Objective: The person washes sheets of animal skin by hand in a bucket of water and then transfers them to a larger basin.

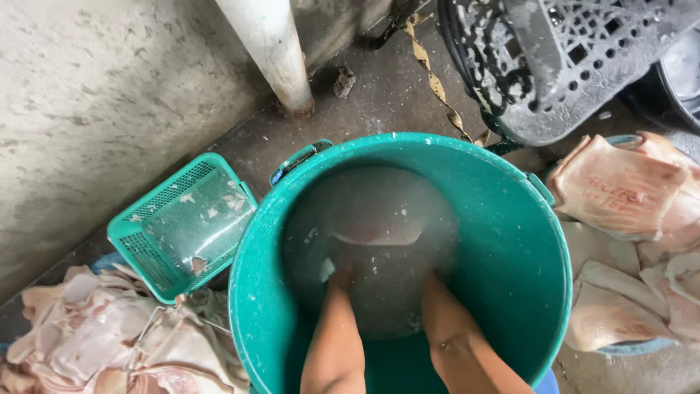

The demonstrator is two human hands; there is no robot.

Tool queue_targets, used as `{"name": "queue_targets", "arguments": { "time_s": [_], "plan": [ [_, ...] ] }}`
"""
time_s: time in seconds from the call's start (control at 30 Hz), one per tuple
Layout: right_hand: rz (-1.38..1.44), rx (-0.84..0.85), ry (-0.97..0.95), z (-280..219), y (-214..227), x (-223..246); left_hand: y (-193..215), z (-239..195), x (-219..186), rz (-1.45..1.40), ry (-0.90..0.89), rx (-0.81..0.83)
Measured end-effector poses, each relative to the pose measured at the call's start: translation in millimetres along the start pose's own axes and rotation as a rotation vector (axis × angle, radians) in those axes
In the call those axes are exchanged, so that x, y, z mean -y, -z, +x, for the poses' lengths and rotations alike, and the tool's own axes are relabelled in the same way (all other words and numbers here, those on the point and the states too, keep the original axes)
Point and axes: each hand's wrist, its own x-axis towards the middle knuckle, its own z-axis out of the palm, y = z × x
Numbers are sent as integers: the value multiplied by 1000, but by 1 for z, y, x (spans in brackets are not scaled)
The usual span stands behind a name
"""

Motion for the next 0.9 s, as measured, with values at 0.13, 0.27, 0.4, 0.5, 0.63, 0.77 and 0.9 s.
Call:
{"name": "queue_targets", "arguments": {
  "time_s": [0.13,0.27,0.4,0.5,0.63,0.77,0.9],
  "plan": [
    [58,82,-49,-20,0,-8,39,4,-15,-17,-27,-109],
    [129,139,-42,-41,-11,-6,101,-40,-29,-6,-76,-216],
    [92,198,-35,-81,-19,12,149,-124,-59,-79,-150,-335],
    [-202,45,158,-120,-36,51,185,-182,-86,-132,-228,-386],
    [-206,142,343,-189,-48,98,214,-232,-97,-430,-507,-412],
    [-171,170,584,-238,-45,128,213,-235,-109,-642,-579,-438],
    [-109,100,539,-229,-29,121,187,-228,-117,-538,-618,-513]
  ]
}}
